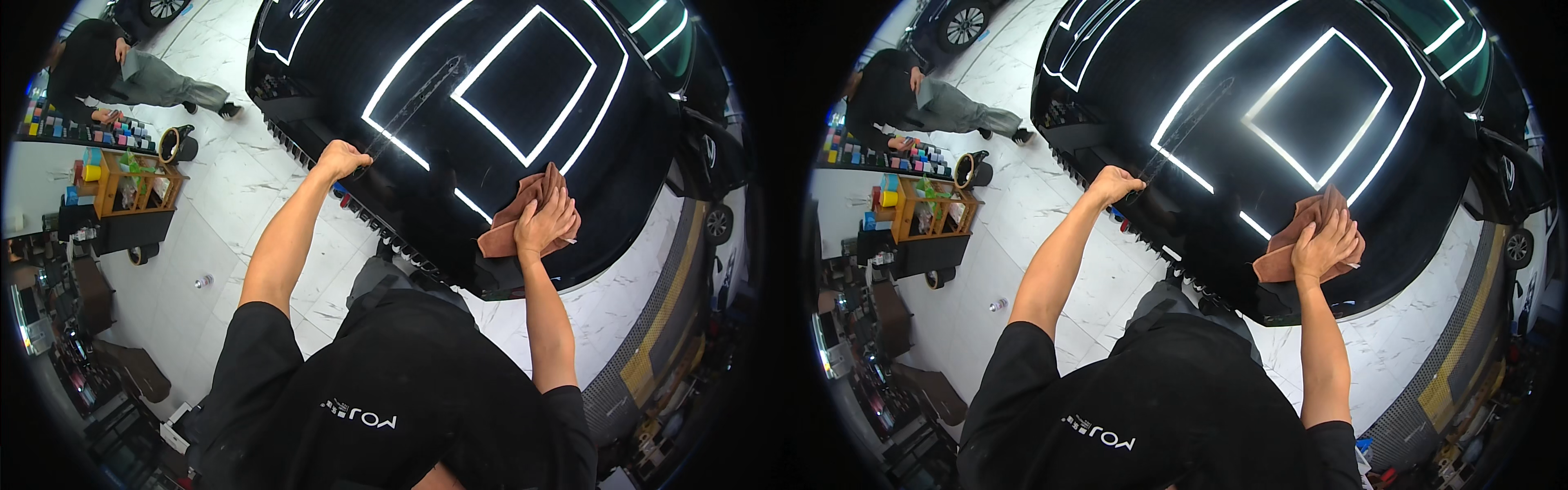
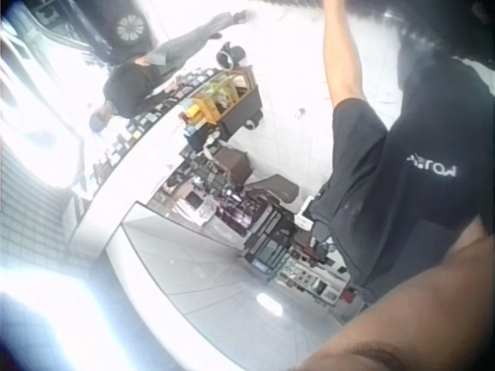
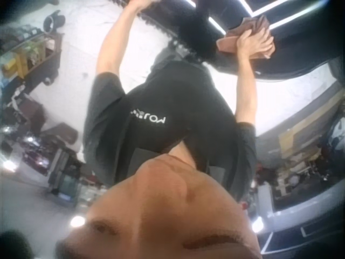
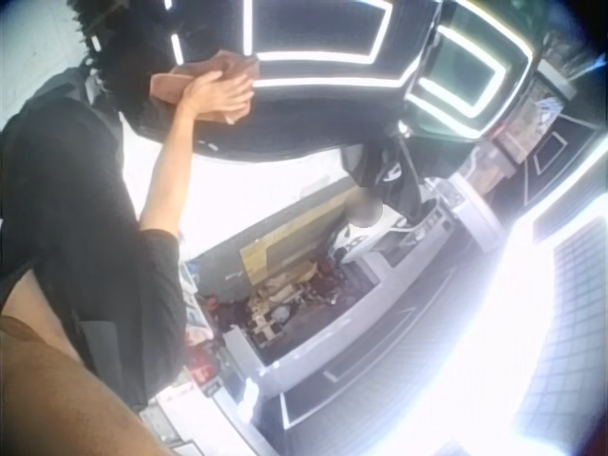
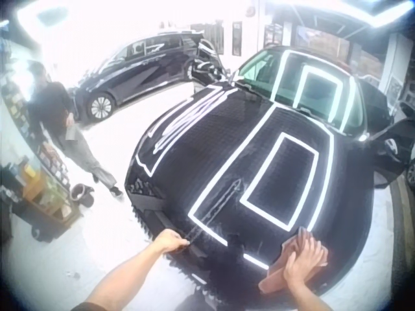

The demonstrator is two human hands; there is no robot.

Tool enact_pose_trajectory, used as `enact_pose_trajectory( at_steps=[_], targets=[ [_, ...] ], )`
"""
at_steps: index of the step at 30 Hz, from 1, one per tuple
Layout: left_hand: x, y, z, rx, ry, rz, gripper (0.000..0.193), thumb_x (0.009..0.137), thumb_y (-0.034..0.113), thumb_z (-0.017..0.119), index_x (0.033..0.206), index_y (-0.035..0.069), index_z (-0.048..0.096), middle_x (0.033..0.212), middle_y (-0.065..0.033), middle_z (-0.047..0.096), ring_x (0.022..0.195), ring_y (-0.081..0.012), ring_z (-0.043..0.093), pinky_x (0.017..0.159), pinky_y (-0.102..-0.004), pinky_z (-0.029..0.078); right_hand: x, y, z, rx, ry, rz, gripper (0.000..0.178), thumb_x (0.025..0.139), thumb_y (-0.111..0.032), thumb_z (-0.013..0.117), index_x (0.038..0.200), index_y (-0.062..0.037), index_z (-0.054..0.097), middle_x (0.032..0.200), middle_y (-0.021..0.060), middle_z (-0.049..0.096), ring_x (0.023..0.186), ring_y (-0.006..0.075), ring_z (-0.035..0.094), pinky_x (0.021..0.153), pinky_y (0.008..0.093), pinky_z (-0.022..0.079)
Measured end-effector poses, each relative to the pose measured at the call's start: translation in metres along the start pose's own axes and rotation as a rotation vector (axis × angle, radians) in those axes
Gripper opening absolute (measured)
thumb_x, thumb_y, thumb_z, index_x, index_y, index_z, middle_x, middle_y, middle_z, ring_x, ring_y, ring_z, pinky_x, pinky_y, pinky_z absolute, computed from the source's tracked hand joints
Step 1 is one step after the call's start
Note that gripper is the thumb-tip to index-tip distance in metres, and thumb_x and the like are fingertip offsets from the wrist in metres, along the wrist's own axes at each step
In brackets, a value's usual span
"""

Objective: The person applies a protective film to the car's hood using a yellow squeegee to smooth it and a brown microfiber cloth to wipe the surface. They work methodically across the hood, ensuring the film adheres without bubbles or wrinkles.

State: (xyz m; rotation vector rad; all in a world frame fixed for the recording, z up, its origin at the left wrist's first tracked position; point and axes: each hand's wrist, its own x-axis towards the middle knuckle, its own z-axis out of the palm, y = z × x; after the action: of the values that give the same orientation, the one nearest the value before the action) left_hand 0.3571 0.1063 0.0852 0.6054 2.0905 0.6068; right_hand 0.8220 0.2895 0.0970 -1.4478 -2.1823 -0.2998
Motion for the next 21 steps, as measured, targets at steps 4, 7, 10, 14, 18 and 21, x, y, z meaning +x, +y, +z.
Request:
enact_pose_trajectory(
  at_steps=[4, 7, 10, 14, 18, 21],
  targets=[
    [-0.006, 0.015, -0.001, 0.011, 0.016, -0.01, 0.039, 0.077, 0.042, 0.094, 0.08, 0.004, 0.084, 0.077, -0.0086, 0.077, 0.073, -0.0185, 0.07, 0.075, -0.0351, 0.056, 0.0, 0.002, 0.001, 0.001, -0.002, 0.009, 0.065, 0.101, -0.034, 0.063, 0.157, -0.0032, 0.054, 0.169, 0.0157, 0.049, 0.164, 0.0443, 0.029, 0.132, 0.0637, 0.015],
    [-0.006, 0.013, -0.002, -0.004, 0.004, -0.01, 0.037, 0.078, 0.041, 0.094, 0.081, 0.005, 0.085, 0.078, -0.0076, 0.079, 0.074, -0.018, 0.071, 0.076, -0.034, 0.056, -0.001, 0.001, 0.001, 0.007, 0.004, -0.003, 0.065, 0.101, -0.034, 0.063, 0.157, -0.0033, 0.054, 0.169, 0.0157, 0.049, 0.164, 0.0443, 0.028, 0.133, 0.0636, 0.014],
    [-0.005, 0.005, 0.0, -0.02, 0.003, 0.002, 0.036, 0.078, 0.041, 0.094, 0.081, 0.006, 0.086, 0.078, -0.0075, 0.079, 0.073, -0.0177, 0.071, 0.075, -0.0336, 0.056, -0.001, 0.001, 0.002, 0.018, -0.003, 0.01, 0.064, 0.101, -0.034, 0.063, 0.157, -0.0035, 0.054, 0.17, 0.0155, 0.048, 0.164, 0.0441, 0.028, 0.133, 0.0633, 0.014],
    [-0.013, 0.014, 0.0, -0.004, 0.028, -0.01, 0.031, 0.081, 0.036, 0.09, 0.079, 0.005, 0.085, 0.077, -0.0073, 0.078, 0.072, -0.0176, 0.07, 0.075, -0.0331, 0.055, -0.003, 0.002, 0.001, 0.016, -0.004, 0.022, 0.064, 0.101, -0.034, 0.062, 0.157, -0.004, 0.054, 0.17, 0.0151, 0.047, 0.164, 0.0437, 0.028, 0.133, 0.0632, 0.014],
    [-0.016, 0.021, -0.004, 0.04, 0.027, -0.033, 0.026, 0.084, 0.027, 0.083, 0.076, 0.003, 0.08, 0.074, -0.0048, 0.073, 0.071, -0.0153, 0.066, 0.071, -0.0316, 0.052, 0.002, 0.0, 0.0, 0.023, -0.008, 0.003, 0.064, 0.101, -0.033, 0.063, 0.157, -0.004, 0.054, 0.17, 0.015, 0.047, 0.165, 0.0436, 0.027, 0.133, 0.0634, 0.013],
    [-0.011, 0.009, 0.0, -0.175, 0.025, -0.017, 0.024, 0.085, 0.027, 0.078, 0.078, 0.004, 0.077, 0.073, -0.0031, 0.07, 0.067, -0.0141, 0.062, 0.066, -0.0313, 0.049, -0.001, 0.002, 0.001, 0.013, -0.022, 0.016, 0.064, 0.101, -0.033, 0.063, 0.157, -0.0038, 0.054, 0.17, 0.0154, 0.047, 0.165, 0.0436, 0.027, 0.133, 0.0633, 0.013]
  ],
)
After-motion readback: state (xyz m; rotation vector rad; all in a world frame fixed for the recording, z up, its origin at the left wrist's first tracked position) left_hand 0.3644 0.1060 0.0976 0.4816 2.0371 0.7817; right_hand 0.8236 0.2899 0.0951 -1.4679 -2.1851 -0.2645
